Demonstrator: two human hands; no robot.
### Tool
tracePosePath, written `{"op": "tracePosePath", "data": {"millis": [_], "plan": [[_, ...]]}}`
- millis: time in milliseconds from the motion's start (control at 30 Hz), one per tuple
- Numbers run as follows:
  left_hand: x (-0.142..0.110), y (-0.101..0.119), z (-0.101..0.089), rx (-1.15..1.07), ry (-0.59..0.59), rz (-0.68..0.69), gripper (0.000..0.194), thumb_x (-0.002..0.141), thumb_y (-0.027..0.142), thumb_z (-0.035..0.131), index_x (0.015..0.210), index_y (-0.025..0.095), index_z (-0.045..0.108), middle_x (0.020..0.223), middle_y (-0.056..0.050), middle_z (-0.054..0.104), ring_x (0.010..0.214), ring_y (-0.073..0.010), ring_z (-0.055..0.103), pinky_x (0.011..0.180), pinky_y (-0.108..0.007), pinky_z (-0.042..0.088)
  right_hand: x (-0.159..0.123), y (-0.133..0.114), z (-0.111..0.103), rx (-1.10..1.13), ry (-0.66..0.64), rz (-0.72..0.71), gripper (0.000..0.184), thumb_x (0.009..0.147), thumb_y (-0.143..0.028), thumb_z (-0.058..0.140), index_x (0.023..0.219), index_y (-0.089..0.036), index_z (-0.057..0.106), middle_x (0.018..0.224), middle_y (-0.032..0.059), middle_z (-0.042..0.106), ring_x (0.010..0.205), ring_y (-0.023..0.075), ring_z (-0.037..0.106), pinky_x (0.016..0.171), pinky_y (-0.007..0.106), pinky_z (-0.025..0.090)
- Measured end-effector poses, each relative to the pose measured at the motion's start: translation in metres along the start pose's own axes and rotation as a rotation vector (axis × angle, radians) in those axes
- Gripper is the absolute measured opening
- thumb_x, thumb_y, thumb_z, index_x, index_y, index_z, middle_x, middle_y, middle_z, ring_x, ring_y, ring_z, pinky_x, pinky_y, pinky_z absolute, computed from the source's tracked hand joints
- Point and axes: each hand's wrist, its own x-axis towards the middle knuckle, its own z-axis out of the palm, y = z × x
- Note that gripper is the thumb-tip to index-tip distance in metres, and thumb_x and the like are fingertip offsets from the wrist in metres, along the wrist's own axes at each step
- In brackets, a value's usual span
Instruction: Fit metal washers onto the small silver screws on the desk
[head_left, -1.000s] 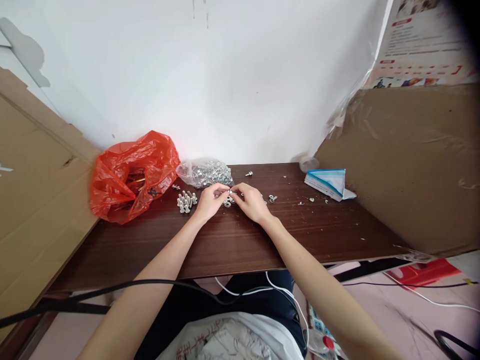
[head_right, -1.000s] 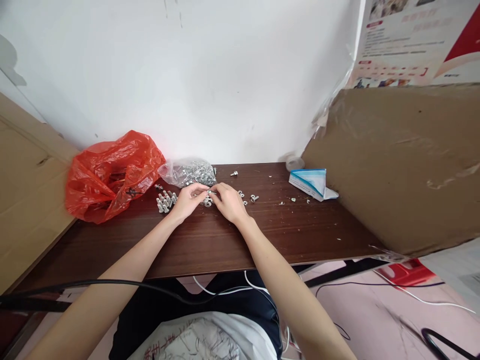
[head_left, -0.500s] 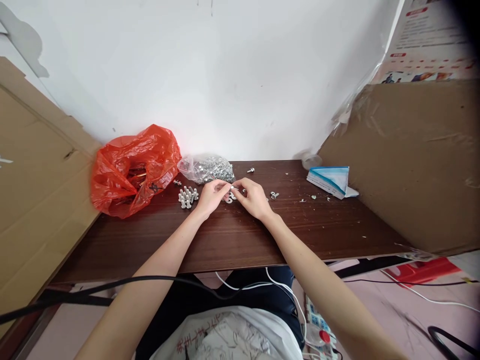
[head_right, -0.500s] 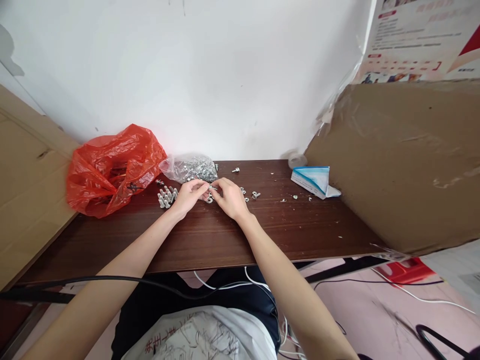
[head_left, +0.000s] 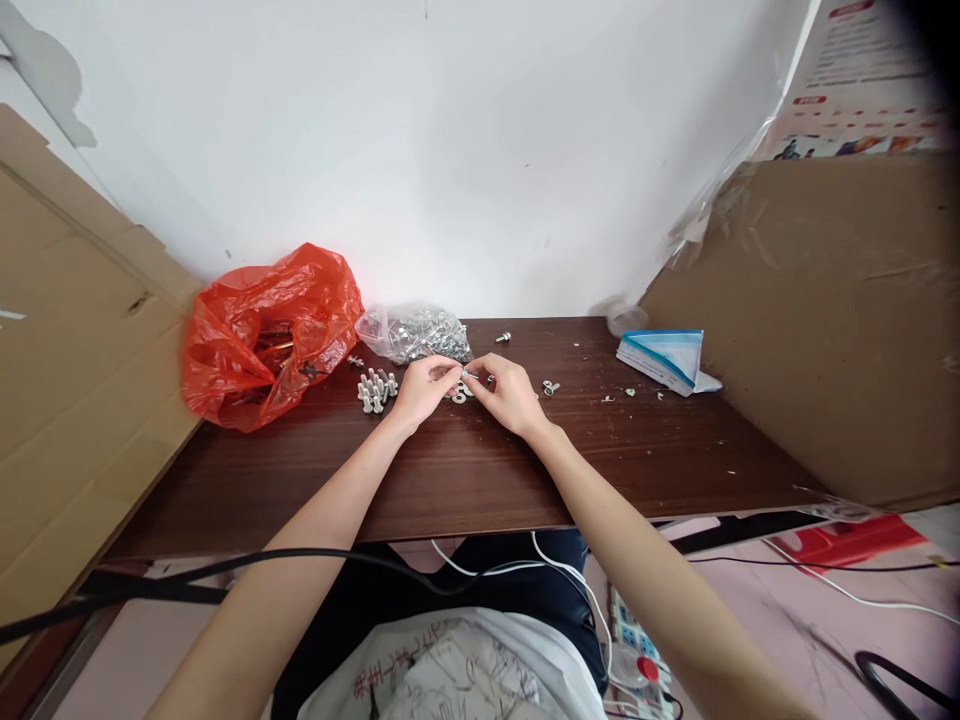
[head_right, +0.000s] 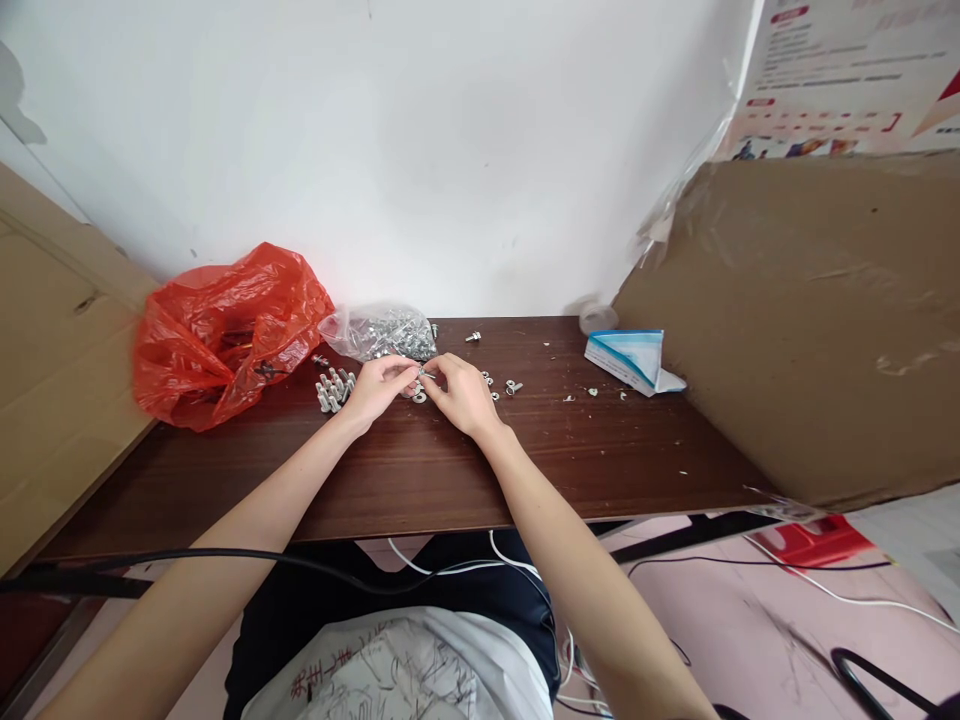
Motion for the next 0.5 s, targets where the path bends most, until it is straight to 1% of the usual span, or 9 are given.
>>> {"op": "tracePosePath", "data": {"millis": [200,500], "plan": [[0.0002,-0.0021,-0.0006,0.015,-0.003,0.014,0.016,0.076,0.021,0.063,0.088,0.010,0.067,0.072,-0.003,0.065,0.060,-0.0106,0.057,0.059,-0.024,0.048,0.0001,0.0009,-0.0004,0.016,0.002,-0.015,0.012,0.088,-0.028,0.058,0.091,-0.019,0.065,0.086,0.0050,0.067,0.072,0.0169,0.058,0.064,0.028,0.045],[0.0002,0.0006,-0.0003,0.039,0.005,0.018,0.013,0.077,0.020,0.063,0.085,0.012,0.068,0.075,-0.004,0.066,0.058,-0.0099,0.057,0.054,-0.022,0.047,0.0003,0.0004,-0.0013,0.028,-0.008,-0.022,0.010,0.087,-0.026,0.059,0.090,-0.019,0.065,0.085,0.0047,0.067,0.071,0.0166,0.059,0.064,0.028,0.045]]}}
